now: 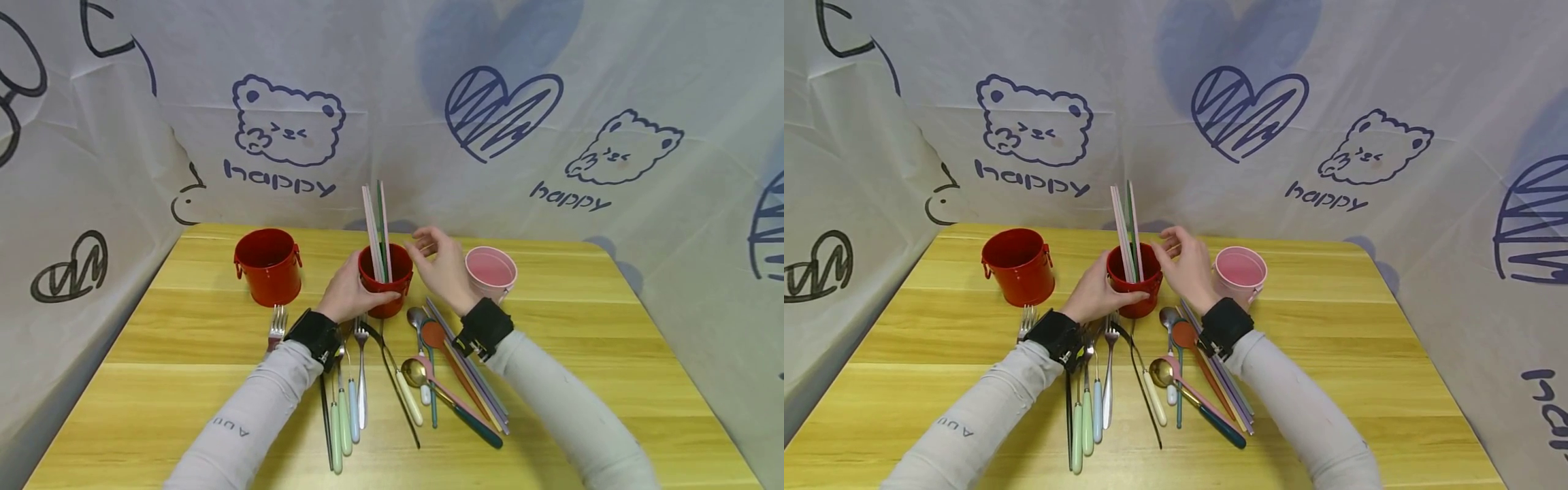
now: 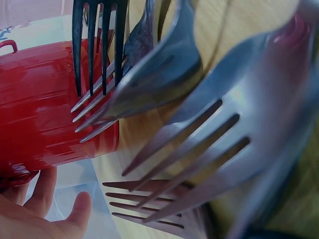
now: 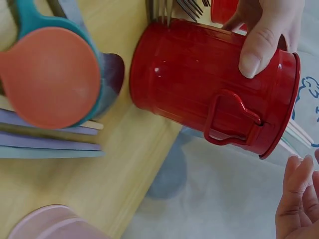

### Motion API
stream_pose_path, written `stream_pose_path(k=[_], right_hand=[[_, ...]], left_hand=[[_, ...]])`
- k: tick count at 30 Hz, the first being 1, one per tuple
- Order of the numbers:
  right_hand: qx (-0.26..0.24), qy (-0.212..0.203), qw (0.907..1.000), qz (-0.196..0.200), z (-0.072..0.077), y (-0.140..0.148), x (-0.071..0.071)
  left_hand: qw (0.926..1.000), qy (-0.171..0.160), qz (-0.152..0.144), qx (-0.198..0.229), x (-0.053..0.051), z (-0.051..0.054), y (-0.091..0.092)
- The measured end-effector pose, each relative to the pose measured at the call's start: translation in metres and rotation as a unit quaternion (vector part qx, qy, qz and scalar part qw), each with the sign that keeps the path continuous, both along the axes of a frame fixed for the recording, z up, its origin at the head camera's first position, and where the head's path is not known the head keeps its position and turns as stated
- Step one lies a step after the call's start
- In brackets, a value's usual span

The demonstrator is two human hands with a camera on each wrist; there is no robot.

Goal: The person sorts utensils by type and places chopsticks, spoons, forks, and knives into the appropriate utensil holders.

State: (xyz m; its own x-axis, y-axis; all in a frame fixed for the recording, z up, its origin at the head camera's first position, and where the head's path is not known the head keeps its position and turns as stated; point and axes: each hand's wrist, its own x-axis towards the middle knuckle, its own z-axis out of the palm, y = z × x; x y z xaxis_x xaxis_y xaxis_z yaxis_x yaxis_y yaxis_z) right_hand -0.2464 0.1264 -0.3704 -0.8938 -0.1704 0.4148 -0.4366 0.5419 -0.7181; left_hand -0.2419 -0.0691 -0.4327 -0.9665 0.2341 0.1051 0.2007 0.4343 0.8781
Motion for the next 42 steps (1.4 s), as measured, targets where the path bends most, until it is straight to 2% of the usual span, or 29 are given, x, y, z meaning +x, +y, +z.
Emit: stream_pose_path(k=[6,15,22,32,42], right_hand=[[0.002,-0.006,1.0,0.005,-0.005,0.009,0.01],[0.01,-0.049,0.9987,0.013,-0.014,0.029,0.026],[0.053,-0.076,0.9954,0.025,-0.021,0.044,0.04],[0.087,-0.081,0.9916,0.051,-0.029,0.064,0.055],[0.121,-0.077,0.9872,0.07,-0.035,0.085,0.062]], left_hand=[[1.0,-0.002,0.003,-0.001,0.0,0.0,-0.001],[1.0,-0.004,0.004,-0.005,0.001,0.001,0.0],[1.0,-0.007,0.005,0.0,0.0,0.0,0.0],[1.0,-0.008,0.004,0.003,0.002,0.002,0.0],[1.0,-0.002,0.004,0.005,0.0,0.0,0.0]])
